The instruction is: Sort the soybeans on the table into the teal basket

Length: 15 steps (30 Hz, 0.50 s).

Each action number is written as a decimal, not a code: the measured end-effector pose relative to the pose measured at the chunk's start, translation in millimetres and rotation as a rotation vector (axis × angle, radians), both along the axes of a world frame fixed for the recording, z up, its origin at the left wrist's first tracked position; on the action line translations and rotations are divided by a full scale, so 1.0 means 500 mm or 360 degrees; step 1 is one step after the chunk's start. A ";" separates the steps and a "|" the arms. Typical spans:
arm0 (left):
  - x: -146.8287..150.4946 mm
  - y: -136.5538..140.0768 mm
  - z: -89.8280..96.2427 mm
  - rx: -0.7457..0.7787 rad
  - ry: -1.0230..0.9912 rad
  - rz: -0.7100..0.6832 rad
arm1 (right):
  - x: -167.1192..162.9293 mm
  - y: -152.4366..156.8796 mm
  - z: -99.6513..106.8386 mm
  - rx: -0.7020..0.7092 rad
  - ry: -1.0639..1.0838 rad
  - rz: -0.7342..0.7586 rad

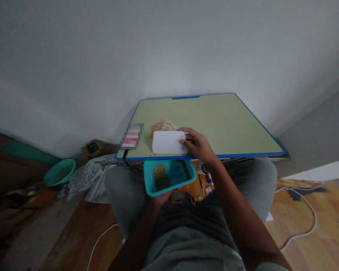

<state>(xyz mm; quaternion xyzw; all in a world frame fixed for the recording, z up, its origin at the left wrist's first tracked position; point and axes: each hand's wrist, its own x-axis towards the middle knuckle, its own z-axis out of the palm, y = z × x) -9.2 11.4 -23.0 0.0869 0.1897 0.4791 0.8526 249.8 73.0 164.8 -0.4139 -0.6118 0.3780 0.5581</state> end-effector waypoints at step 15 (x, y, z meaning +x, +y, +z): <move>-0.003 0.007 0.003 0.0030 0.0013 0.0033 | 0.001 0.001 -0.007 0.0023 -0.0069 -0.0014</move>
